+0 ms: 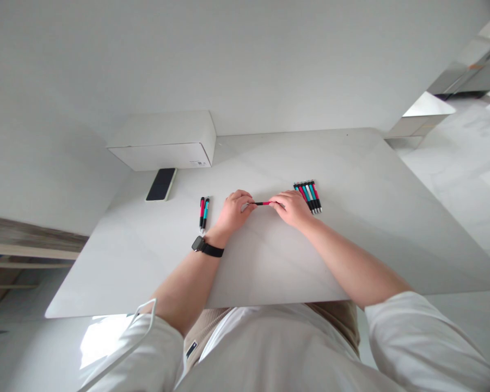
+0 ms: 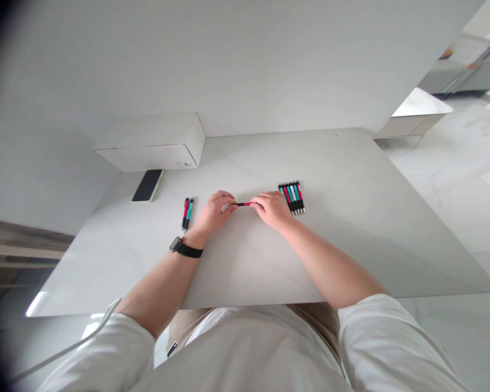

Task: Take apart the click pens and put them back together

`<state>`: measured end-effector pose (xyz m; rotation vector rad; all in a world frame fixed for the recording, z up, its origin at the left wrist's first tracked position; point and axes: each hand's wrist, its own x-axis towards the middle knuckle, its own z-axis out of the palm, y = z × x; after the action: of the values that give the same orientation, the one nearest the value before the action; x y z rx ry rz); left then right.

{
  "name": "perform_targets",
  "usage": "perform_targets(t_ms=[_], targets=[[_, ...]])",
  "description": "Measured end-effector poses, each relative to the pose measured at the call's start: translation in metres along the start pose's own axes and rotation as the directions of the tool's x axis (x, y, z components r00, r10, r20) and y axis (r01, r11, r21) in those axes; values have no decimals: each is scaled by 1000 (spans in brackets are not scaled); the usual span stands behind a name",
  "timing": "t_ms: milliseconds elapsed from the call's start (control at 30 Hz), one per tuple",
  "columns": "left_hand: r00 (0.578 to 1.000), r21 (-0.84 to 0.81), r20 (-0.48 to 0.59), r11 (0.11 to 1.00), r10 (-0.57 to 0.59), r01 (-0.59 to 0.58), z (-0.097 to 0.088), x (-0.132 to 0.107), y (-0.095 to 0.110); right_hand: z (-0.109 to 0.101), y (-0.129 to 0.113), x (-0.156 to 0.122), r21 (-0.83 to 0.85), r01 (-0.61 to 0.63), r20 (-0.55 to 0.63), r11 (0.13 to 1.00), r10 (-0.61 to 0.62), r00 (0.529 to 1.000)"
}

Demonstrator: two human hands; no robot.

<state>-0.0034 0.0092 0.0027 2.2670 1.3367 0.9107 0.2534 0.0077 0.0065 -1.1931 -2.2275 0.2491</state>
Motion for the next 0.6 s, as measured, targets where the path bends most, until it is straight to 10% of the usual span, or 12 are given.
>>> perform_targets(t_ms=[600], targets=[[1000,58,6,998,-3,3,-3,-1,5,3,6,1,25,-55,-12,998,55,998]])
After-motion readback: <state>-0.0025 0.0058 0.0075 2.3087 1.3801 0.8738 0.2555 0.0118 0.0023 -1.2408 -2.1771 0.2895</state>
